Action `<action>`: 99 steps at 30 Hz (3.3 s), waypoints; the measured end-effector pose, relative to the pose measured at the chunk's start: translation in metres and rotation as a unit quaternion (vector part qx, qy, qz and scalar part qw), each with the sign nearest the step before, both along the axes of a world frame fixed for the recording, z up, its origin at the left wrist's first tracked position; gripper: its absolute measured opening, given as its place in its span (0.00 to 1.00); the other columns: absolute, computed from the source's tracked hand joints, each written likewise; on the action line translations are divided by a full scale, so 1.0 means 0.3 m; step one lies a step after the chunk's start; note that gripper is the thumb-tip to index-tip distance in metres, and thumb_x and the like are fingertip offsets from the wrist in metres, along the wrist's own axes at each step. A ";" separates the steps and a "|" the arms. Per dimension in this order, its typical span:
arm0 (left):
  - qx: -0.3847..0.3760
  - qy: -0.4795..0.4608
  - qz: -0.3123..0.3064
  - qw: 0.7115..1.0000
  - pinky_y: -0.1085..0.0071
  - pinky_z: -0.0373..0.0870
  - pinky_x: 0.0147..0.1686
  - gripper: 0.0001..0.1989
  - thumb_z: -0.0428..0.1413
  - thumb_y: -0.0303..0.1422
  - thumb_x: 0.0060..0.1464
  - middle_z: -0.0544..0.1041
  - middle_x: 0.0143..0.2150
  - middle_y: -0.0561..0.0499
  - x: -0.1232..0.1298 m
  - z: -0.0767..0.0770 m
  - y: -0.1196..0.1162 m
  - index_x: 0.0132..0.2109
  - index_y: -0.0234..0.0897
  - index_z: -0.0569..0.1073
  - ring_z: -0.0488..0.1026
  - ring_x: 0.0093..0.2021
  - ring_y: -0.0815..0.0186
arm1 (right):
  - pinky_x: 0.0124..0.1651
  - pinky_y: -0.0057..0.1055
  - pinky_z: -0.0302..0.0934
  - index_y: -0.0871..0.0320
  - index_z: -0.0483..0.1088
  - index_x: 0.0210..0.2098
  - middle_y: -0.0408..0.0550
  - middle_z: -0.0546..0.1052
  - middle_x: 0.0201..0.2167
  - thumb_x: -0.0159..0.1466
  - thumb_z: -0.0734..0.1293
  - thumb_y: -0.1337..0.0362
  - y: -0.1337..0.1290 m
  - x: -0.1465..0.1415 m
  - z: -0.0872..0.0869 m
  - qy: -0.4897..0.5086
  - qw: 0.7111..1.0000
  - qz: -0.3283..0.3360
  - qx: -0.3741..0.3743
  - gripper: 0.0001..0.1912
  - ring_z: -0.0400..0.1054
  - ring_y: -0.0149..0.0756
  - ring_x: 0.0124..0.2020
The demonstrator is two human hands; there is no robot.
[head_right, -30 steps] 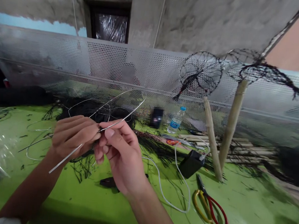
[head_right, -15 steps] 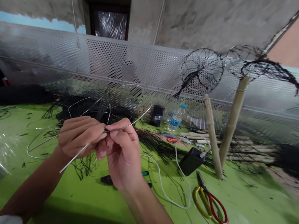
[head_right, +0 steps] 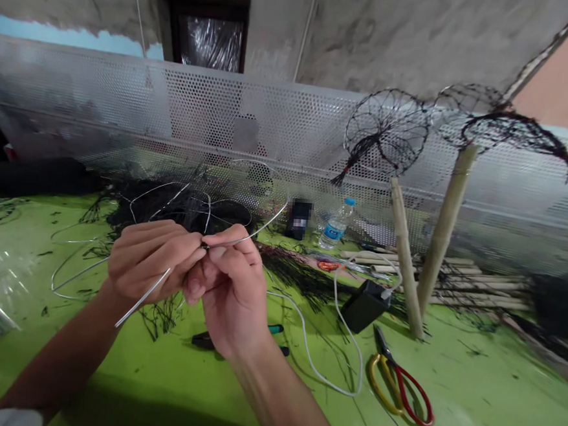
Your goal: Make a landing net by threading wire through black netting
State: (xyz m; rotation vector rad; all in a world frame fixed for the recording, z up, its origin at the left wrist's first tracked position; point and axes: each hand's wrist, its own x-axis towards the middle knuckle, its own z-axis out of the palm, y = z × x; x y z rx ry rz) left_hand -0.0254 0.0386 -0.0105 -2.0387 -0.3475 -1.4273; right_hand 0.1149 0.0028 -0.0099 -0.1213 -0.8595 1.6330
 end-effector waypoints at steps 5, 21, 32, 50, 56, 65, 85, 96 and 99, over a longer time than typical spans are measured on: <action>-0.010 0.008 0.001 1.000 0.68 0.63 0.26 0.04 0.57 0.23 0.66 0.70 0.24 0.57 -0.003 -0.001 0.003 0.42 0.34 0.70 0.65 0.23 0.70 | 0.20 0.17 0.62 0.54 0.78 0.32 0.33 0.70 0.18 0.61 0.70 0.69 0.010 -0.009 -0.009 -0.006 1.000 -0.008 0.009 0.04 0.67 0.21 0.17; -0.376 -0.078 -0.081 0.920 0.75 0.63 0.24 0.15 0.48 0.32 0.74 0.68 0.22 0.59 -0.087 0.060 -0.024 0.36 0.37 0.72 0.67 0.20 0.75 | 0.70 0.56 0.54 0.62 0.62 0.72 0.63 0.71 0.67 0.60 0.67 0.64 -0.010 0.387 -0.367 -0.877 0.407 -0.058 0.248 0.40 0.63 0.59 0.67; -0.290 -0.046 -0.072 0.953 0.75 0.63 0.25 0.20 0.48 0.30 0.73 0.73 0.26 0.55 -0.101 0.078 -0.030 0.29 0.36 0.67 0.68 0.22 0.75 | 0.42 0.39 0.62 0.65 0.74 0.52 0.63 0.79 0.46 0.60 0.64 0.71 0.024 0.368 -0.384 -0.888 0.279 -0.062 0.360 0.20 0.74 0.49 0.42; -0.073 0.028 0.068 0.995 0.72 0.65 0.25 0.05 0.54 0.25 0.70 0.75 0.26 0.57 -0.083 0.051 0.008 0.42 0.37 0.67 0.71 0.23 0.71 | 0.61 0.52 0.67 0.53 0.72 0.58 0.51 0.79 0.54 0.59 0.72 0.58 -0.088 0.206 -0.225 -0.465 0.876 -0.082 -0.096 0.28 0.75 0.49 0.51; 0.008 0.070 0.109 0.991 0.70 0.66 0.24 0.02 0.56 0.23 0.68 0.76 0.26 0.55 -0.052 0.059 0.002 0.45 0.33 0.71 0.71 0.24 0.71 | 0.58 0.44 0.68 0.52 0.76 0.54 0.50 0.78 0.57 0.62 0.71 0.60 -0.140 0.196 -0.194 -0.449 0.876 -0.120 -0.125 0.21 0.74 0.47 0.52; 0.046 0.099 0.145 0.983 0.66 0.69 0.24 0.02 0.59 0.23 0.66 0.81 0.29 0.51 -0.033 0.051 0.002 0.44 0.27 0.75 0.75 0.27 0.68 | 0.54 0.46 0.67 0.51 0.74 0.59 0.51 0.78 0.53 0.60 0.75 0.52 -0.152 0.214 -0.243 -0.502 0.834 -0.186 -0.132 0.29 0.72 0.48 0.47; 0.032 0.101 0.176 0.979 0.67 0.65 0.24 0.03 0.59 0.25 0.67 0.75 0.26 0.54 -0.029 0.044 0.033 0.43 0.27 0.75 0.71 0.24 0.68 | 0.34 0.33 0.55 0.56 0.69 0.42 0.43 0.72 0.29 0.66 0.64 0.56 -0.140 0.214 -0.135 -0.652 0.738 -0.175 -0.019 0.11 0.62 0.35 0.30; 0.056 0.109 0.213 0.969 0.68 0.64 0.26 0.03 0.58 0.24 0.67 0.73 0.26 0.56 -0.020 0.001 0.098 0.41 0.30 0.76 0.70 0.26 0.69 | 0.31 0.30 0.53 0.56 0.67 0.45 0.43 0.73 0.30 0.70 0.61 0.56 -0.097 0.217 -0.167 -0.683 0.689 -0.239 0.051 0.11 0.62 0.33 0.28; 0.046 0.120 0.220 0.967 0.67 0.65 0.28 0.04 0.58 0.24 0.67 0.74 0.26 0.55 -0.029 -0.026 0.135 0.41 0.30 0.76 0.71 0.27 0.68 | 0.31 0.30 0.54 0.56 0.67 0.48 0.43 0.72 0.31 0.70 0.61 0.57 -0.053 0.218 -0.186 -0.686 0.680 -0.252 0.059 0.11 0.61 0.32 0.27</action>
